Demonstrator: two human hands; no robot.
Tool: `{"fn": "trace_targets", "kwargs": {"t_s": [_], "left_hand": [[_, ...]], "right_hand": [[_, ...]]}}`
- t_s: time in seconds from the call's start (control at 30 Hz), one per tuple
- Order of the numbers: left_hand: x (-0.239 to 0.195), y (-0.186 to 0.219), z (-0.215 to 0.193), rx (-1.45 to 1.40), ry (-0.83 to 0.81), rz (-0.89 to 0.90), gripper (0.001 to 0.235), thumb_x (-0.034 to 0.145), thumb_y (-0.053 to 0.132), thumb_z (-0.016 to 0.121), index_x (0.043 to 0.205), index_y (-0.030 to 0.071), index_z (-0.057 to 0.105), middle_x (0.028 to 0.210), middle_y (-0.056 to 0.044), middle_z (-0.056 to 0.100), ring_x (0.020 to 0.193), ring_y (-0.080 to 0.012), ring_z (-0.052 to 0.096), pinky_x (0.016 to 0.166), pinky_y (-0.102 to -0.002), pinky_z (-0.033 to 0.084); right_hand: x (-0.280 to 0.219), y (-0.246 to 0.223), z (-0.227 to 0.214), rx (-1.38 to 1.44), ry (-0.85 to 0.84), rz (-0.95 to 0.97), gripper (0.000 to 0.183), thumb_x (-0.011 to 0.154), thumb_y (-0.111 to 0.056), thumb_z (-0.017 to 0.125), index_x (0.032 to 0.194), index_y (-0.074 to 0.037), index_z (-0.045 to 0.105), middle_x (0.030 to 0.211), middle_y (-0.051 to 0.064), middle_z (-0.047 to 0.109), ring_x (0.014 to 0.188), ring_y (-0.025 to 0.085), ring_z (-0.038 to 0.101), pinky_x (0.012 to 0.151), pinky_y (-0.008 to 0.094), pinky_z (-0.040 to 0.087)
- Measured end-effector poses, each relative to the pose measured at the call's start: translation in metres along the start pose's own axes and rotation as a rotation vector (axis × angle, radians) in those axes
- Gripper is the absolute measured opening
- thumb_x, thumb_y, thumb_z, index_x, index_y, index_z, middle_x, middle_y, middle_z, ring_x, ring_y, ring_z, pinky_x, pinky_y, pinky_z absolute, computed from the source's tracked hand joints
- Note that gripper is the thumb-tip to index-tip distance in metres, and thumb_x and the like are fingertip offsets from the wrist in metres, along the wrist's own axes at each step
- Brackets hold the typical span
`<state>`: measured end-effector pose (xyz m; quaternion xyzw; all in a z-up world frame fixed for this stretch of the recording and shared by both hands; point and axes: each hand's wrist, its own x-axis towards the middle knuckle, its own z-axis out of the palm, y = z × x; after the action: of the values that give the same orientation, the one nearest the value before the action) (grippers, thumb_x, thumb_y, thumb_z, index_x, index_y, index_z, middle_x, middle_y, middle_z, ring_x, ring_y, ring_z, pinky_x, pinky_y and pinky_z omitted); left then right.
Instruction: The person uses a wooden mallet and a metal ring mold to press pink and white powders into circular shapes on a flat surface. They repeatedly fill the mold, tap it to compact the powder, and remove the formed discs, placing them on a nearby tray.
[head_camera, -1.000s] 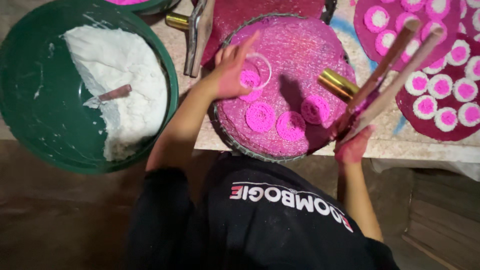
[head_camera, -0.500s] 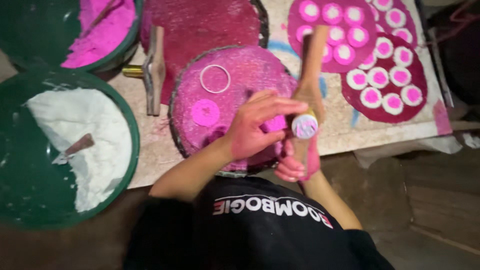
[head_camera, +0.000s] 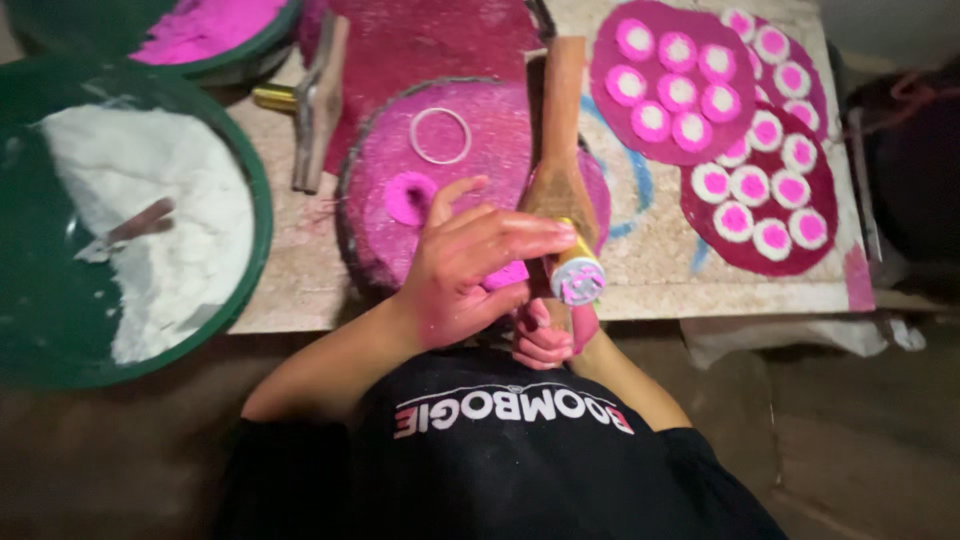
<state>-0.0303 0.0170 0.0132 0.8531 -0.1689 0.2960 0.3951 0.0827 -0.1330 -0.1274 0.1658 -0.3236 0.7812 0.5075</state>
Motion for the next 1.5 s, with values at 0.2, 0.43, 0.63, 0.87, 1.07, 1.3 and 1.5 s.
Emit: {"fn": "trace_targets", "kwargs": {"t_s": [0.2,0.43,0.63,0.87,1.07,1.3,1.5], "left_hand": [[-0.030,-0.006,-0.057,0.053,0.056,0.016,0.049,0.085,0.020,0.080,0.132,0.019,0.066,0.129,0.001,0.071,0.110,-0.0151,0.070,0.123,-0.048,0.029],[-0.066,-0.033,-0.171,-0.288,0.178,-0.094,0.078,0.090,0.055,0.073,0.154,0.024,0.042,0.151,-0.004,0.049,0.147,-0.0239,0.045,0.128,-0.044,0.036],[-0.067,-0.094,-0.250,-1.218,0.128,-0.299,0.098,0.090,0.056,0.080,0.158,0.018,0.020,0.145,-0.003,0.060,0.137,-0.0211,0.061,0.119,-0.040,0.046],[-0.106,-0.115,-0.285,-1.346,0.320,-0.272,0.049,0.109,0.034,0.060,0.149,0.010,0.046,0.071,0.006,0.039,0.058,-0.0045,0.043,0.068,-0.025,0.047],[-0.127,-0.095,-0.320,-1.202,0.504,-0.292,0.049,0.110,0.030,0.058,0.150,0.006,0.043,0.074,0.004,0.045,0.061,-0.0064,0.047,0.068,-0.026,0.049],[-0.146,-0.092,-0.332,-1.197,0.616,-0.328,0.049,0.109,0.027,0.056,0.149,0.006,0.040,0.071,0.005,0.045,0.059,-0.0057,0.047,0.068,-0.026,0.051],[-0.144,-0.095,-0.332,-1.192,0.634,-0.350,0.048,0.108,0.028,0.056,0.148,0.005,0.040,0.070,0.005,0.045,0.058,-0.0058,0.046,0.068,-0.026,0.051]], "right_hand": [[0.036,0.020,-0.018,0.083,0.232,-0.136,0.049,0.108,-0.050,0.043,0.106,-0.006,0.063,0.057,0.000,0.048,0.048,0.015,0.052,0.052,0.031,0.045],[0.131,0.052,-0.069,0.131,0.172,-0.050,0.044,0.106,-0.045,0.045,0.113,-0.005,0.062,0.070,0.003,0.054,0.061,0.016,0.057,0.062,0.031,0.048],[0.225,0.081,-0.106,0.177,0.200,0.038,0.042,0.104,-0.041,0.046,0.118,-0.004,0.061,0.081,0.005,0.059,0.072,0.017,0.062,0.071,0.031,0.051],[0.285,0.068,-0.105,-0.175,0.690,-0.021,0.042,0.101,-0.036,0.048,0.125,-0.004,0.060,0.094,0.008,0.065,0.086,0.018,0.067,0.081,0.031,0.054],[0.289,0.028,-0.037,-1.845,0.971,-0.374,0.028,0.102,-0.014,0.059,0.126,0.000,0.061,0.130,0.011,0.051,0.110,0.017,0.057,0.095,0.030,0.048],[0.303,0.028,-0.037,-2.684,0.511,-0.861,0.015,0.096,-0.035,0.068,0.098,-0.021,0.075,0.117,0.014,0.043,0.101,0.023,0.058,0.073,0.038,0.060],[0.322,0.018,-0.020,-2.737,0.387,-0.582,0.025,0.079,-0.018,0.090,0.096,-0.030,0.076,0.107,0.000,0.041,0.087,0.019,0.052,0.071,0.035,0.060]]}}
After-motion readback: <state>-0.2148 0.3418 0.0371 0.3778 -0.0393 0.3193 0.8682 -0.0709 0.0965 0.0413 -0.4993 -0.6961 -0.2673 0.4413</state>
